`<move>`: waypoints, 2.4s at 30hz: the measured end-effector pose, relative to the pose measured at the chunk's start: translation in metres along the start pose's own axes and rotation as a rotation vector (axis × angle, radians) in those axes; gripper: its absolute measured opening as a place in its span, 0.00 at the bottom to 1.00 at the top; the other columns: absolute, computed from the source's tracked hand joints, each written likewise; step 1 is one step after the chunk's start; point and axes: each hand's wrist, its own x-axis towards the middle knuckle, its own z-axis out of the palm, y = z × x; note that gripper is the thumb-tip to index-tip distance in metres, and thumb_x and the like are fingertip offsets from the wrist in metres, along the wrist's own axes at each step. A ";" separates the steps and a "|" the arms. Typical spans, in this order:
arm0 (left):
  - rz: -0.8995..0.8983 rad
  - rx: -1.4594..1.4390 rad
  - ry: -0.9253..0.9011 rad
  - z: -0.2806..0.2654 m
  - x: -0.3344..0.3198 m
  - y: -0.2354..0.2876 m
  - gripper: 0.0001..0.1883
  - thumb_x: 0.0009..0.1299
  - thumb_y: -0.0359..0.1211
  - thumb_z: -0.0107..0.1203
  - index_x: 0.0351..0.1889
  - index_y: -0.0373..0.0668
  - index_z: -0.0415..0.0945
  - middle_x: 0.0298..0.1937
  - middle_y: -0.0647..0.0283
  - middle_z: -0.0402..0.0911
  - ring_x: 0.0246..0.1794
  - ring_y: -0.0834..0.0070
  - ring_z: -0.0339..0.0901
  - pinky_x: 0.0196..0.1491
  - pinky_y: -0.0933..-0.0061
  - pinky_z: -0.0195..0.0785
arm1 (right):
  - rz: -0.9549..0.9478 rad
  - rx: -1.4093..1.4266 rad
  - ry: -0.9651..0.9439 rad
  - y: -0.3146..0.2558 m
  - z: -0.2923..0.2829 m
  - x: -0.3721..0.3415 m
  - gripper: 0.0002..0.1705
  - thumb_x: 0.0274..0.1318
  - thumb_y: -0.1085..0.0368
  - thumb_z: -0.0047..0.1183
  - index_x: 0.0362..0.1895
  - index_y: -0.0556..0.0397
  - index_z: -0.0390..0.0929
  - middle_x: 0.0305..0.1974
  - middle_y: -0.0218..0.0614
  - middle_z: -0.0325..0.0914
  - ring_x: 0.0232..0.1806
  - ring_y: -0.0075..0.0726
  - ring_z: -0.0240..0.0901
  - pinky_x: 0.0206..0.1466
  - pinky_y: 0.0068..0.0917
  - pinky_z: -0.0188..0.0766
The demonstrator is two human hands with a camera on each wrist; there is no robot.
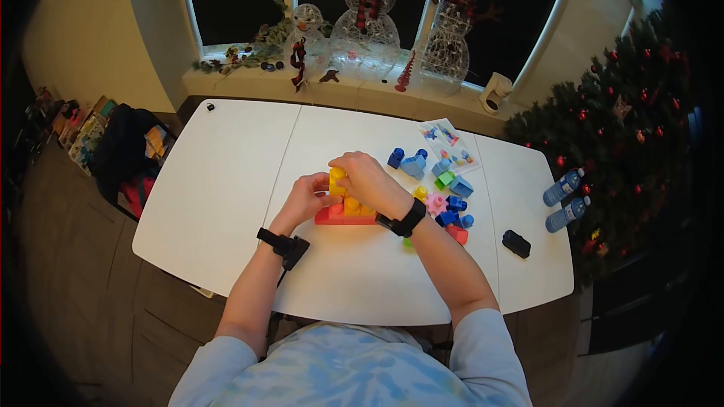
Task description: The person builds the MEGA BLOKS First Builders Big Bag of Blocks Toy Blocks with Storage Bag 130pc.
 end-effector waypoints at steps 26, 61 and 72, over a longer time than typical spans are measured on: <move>0.029 -0.075 0.051 0.002 -0.001 0.001 0.22 0.67 0.23 0.68 0.59 0.34 0.77 0.52 0.62 0.86 0.54 0.73 0.84 0.61 0.70 0.76 | 0.116 0.146 0.099 0.040 -0.047 0.004 0.25 0.59 0.59 0.64 0.58 0.58 0.81 0.53 0.53 0.83 0.56 0.58 0.78 0.61 0.46 0.75; 0.010 -0.080 0.025 0.005 0.000 -0.001 0.20 0.66 0.18 0.66 0.57 0.33 0.78 0.52 0.62 0.85 0.54 0.73 0.83 0.62 0.70 0.77 | 0.086 0.173 0.082 0.010 -0.034 -0.024 0.17 0.54 0.71 0.64 0.50 0.58 0.82 0.40 0.51 0.86 0.44 0.55 0.85 0.50 0.40 0.80; 0.018 -0.086 0.026 0.005 -0.001 0.000 0.19 0.67 0.18 0.65 0.56 0.33 0.78 0.52 0.62 0.85 0.54 0.73 0.83 0.63 0.69 0.77 | 0.135 0.130 0.050 0.009 -0.021 -0.026 0.16 0.53 0.71 0.64 0.48 0.58 0.83 0.40 0.52 0.86 0.42 0.58 0.83 0.49 0.42 0.80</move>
